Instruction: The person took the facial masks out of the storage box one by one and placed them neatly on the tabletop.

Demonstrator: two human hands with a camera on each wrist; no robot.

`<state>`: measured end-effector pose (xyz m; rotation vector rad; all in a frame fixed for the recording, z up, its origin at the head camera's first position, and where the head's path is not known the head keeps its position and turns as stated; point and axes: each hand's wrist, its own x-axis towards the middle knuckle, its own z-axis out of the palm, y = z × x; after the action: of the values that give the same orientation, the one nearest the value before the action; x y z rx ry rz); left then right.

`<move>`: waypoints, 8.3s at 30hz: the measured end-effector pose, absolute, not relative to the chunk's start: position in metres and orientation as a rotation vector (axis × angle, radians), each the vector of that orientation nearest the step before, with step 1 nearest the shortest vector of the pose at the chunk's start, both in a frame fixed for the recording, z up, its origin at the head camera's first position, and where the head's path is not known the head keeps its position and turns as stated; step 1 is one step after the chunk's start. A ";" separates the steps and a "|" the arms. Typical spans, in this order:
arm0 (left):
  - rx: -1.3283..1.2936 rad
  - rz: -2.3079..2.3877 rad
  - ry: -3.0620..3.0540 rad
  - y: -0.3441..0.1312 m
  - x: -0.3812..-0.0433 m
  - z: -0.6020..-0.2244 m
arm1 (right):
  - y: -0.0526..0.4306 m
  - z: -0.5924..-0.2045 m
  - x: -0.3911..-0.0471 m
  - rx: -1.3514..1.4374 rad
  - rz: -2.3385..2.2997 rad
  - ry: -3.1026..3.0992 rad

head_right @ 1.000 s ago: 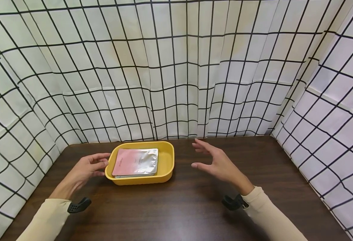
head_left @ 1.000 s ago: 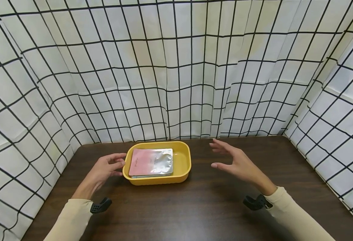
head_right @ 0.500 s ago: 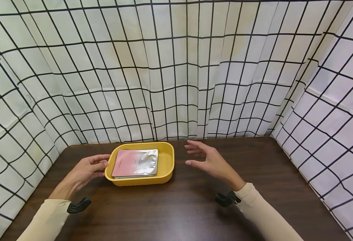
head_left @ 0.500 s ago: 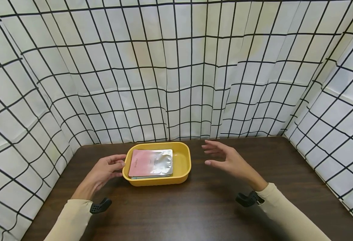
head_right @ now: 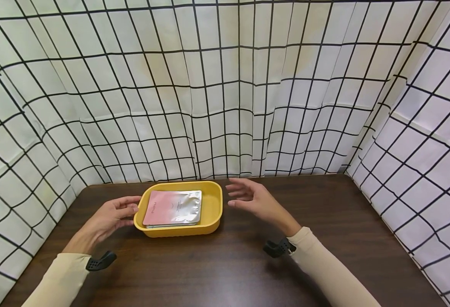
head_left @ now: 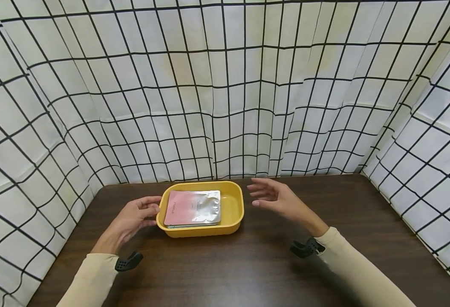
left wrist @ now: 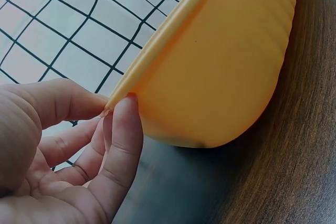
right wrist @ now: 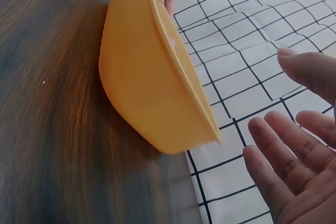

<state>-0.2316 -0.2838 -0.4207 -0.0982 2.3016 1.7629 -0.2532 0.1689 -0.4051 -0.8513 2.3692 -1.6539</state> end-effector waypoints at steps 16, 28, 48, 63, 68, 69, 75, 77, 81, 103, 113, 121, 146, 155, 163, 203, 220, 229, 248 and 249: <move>-0.102 1.779 2.279 -0.285 -0.231 -0.420 | 0.135 -0.402 -0.271 -0.839 -1.618 2.301; -0.117 1.784 2.281 -0.284 -0.230 -0.420 | 0.112 -0.400 -0.283 -0.867 -1.552 2.306; -0.112 1.778 2.293 -0.284 -0.231 -0.422 | 0.082 -0.393 -0.291 -0.835 -1.503 2.311; -0.136 1.781 2.287 -0.283 -0.231 -0.422 | 0.062 -0.404 -0.303 -0.897 -1.447 2.255; -0.137 1.779 2.289 -0.283 -0.231 -0.422 | 0.059 -0.407 -0.308 -0.904 -1.428 2.252; -0.135 1.779 2.291 -0.283 -0.230 -0.422 | 0.058 -0.407 -0.309 -0.900 -1.418 2.259; -0.131 1.786 2.286 -0.282 -0.231 -0.422 | 0.049 -0.407 -0.313 -0.884 -1.374 2.274; -0.139 1.792 2.279 -0.282 -0.231 -0.422 | 0.046 -0.408 -0.314 -0.880 -1.364 2.279; -0.141 1.796 2.278 -0.281 -0.231 -0.423 | 0.042 -0.410 -0.316 -0.865 -1.344 2.295; -0.092 1.796 2.280 -0.282 -0.231 -0.424 | 0.040 -0.410 -0.310 -0.638 -1.514 2.292; -0.081 1.810 2.267 -0.282 -0.230 -0.423 | 0.037 -0.408 -0.309 -0.649 -1.344 2.275; -0.077 1.811 2.268 -0.282 -0.230 -0.423 | 0.037 -0.405 -0.307 -0.662 -1.219 2.271; -0.086 1.808 2.268 -0.283 -0.230 -0.424 | 0.045 -0.399 -0.307 -0.790 -1.378 2.173; -0.074 1.811 2.271 -0.283 -0.231 -0.426 | 0.047 -0.397 -0.307 -0.758 -1.440 2.193; -0.074 1.809 2.272 -0.283 -0.230 -0.425 | 0.050 -0.395 -0.306 -0.695 -1.501 2.177; -0.113 1.782 2.276 -0.282 -0.231 -0.423 | 0.139 -0.368 -0.303 -0.585 -1.753 2.054; -0.107 1.789 2.287 -0.282 -0.233 -0.424 | 0.194 -0.369 -0.305 -0.543 -1.813 1.971; -0.120 1.784 2.284 -0.283 -0.232 -0.424 | 0.222 -0.376 -0.306 -0.505 -1.852 1.965; -0.109 1.790 2.284 -0.284 -0.233 -0.425 | 0.275 -0.400 -0.314 -0.358 -1.860 2.005; -0.109 1.789 2.285 -0.284 -0.232 -0.425 | 0.277 -0.401 -0.315 -0.352 -1.856 2.005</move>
<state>-0.2324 -0.2840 -0.4249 -0.1086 2.2846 1.7893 -0.3146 0.2766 -0.4012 -0.3522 2.0050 -1.8556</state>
